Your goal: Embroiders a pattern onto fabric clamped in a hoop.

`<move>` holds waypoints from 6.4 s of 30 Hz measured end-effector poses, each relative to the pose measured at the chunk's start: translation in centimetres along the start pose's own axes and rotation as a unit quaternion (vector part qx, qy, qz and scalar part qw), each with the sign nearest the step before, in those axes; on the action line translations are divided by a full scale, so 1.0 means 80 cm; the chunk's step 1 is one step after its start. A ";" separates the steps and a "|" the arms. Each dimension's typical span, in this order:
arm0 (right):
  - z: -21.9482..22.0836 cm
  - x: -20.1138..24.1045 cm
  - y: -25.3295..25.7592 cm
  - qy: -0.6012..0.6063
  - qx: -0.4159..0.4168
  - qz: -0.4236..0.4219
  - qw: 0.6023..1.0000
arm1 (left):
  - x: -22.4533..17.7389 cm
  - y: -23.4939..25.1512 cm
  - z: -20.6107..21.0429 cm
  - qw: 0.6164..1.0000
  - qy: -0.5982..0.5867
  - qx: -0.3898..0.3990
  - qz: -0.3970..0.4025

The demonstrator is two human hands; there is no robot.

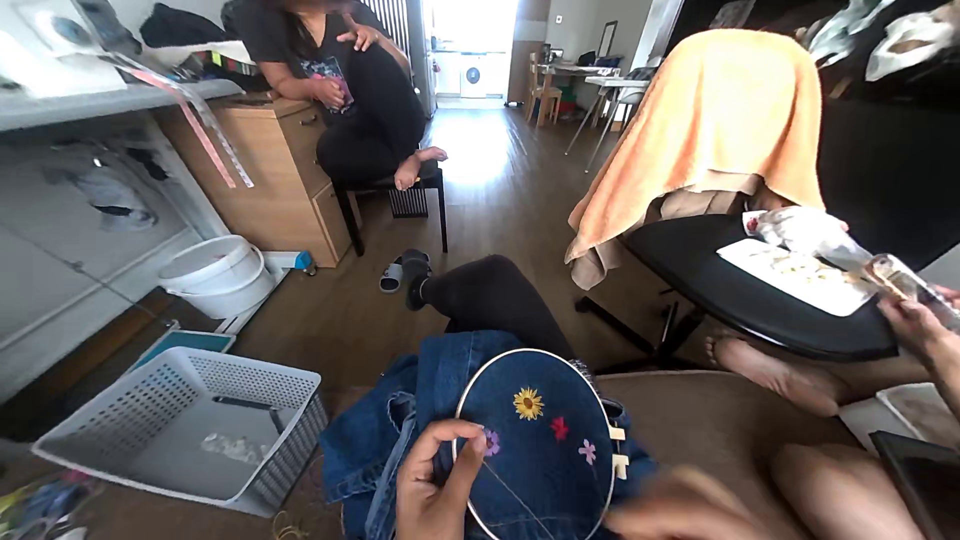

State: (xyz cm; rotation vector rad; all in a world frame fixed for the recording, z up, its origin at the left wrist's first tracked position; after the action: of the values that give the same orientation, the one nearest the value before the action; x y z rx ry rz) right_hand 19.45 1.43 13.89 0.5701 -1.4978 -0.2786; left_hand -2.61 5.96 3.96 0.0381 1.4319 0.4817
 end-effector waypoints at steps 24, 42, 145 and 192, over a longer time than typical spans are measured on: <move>0.068 -0.119 0.014 -0.028 -0.018 0.115 0.993 | 0.003 -0.006 -0.001 1.000 -0.002 0.003 0.025; 0.071 -0.120 0.018 -0.042 -0.018 0.097 0.994 | 0.000 -0.007 -0.004 1.000 -0.012 -0.012 0.007; 0.079 -0.008 0.107 -0.381 0.278 -0.276 0.837 | -0.036 -0.019 -0.002 0.997 -0.002 -0.031 0.073; 0.095 -0.013 0.111 -0.386 0.246 -0.280 0.844 | -0.043 -0.022 0.000 0.995 0.022 -0.026 0.094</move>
State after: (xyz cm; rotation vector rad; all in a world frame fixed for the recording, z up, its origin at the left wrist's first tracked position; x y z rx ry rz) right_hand 10.39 8.05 17.41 1.4437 -2.1772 -0.6371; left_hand -2.26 3.17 6.66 0.1212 1.4653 0.6788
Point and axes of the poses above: each hand's wrist, its own y-axis towards the middle knuckle, its own z-axis out of the palm, x = y × z, the point moved 8 cm from there along y, towards the middle knuckle, and after that the axes turned 10 degrees about y, right-handed, at the moved point
